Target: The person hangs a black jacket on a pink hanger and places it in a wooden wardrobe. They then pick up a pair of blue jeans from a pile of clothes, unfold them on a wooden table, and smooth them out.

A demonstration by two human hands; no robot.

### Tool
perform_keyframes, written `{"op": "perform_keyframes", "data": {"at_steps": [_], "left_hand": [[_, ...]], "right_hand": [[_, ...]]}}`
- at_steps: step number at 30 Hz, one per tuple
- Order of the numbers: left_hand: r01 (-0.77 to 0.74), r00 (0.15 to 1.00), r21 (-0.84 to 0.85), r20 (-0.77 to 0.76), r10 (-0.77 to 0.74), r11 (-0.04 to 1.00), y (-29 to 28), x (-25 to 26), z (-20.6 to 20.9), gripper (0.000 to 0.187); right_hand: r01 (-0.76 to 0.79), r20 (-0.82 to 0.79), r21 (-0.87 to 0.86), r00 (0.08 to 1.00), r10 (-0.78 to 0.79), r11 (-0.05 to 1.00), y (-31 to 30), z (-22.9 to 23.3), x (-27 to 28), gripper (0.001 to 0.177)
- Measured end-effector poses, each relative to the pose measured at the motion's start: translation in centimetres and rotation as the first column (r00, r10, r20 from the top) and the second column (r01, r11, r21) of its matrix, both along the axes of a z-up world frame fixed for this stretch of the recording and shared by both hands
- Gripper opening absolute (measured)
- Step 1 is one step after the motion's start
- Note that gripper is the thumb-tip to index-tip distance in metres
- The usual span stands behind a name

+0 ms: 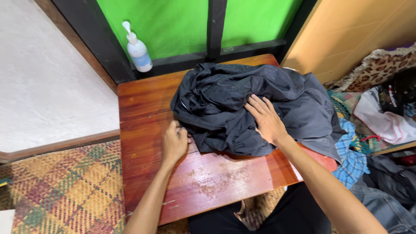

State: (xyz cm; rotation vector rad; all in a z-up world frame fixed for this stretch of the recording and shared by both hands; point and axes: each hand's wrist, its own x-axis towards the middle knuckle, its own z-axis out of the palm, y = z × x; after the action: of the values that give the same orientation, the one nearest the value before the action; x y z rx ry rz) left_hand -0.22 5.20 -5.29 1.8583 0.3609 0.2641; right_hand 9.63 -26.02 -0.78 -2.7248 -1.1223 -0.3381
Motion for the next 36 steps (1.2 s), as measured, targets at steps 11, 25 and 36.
{"op": "perform_keyframes", "data": {"at_steps": [11,25,36], "left_hand": [[0.003,0.998,-0.044,0.067,0.0,0.999,0.5,-0.4,-0.9,0.011],[-0.108,0.991,-0.193,0.057,0.121,0.975,1.0,-0.5,-1.1,0.008],[0.056,0.946,0.501,0.249,-0.206,0.863,-2.9,3.5,19.8,0.02]], "right_hand": [[-0.001,0.003,-0.011,1.0,0.001,1.0,-0.4,0.2,-0.8,0.089],[-0.226,-0.156,-0.033,0.963,0.218,0.974,-1.9,8.4,2.2,0.034],[-0.284,0.117,0.254,0.958,0.262,0.925,-1.7,19.7,9.6,0.024]]}}
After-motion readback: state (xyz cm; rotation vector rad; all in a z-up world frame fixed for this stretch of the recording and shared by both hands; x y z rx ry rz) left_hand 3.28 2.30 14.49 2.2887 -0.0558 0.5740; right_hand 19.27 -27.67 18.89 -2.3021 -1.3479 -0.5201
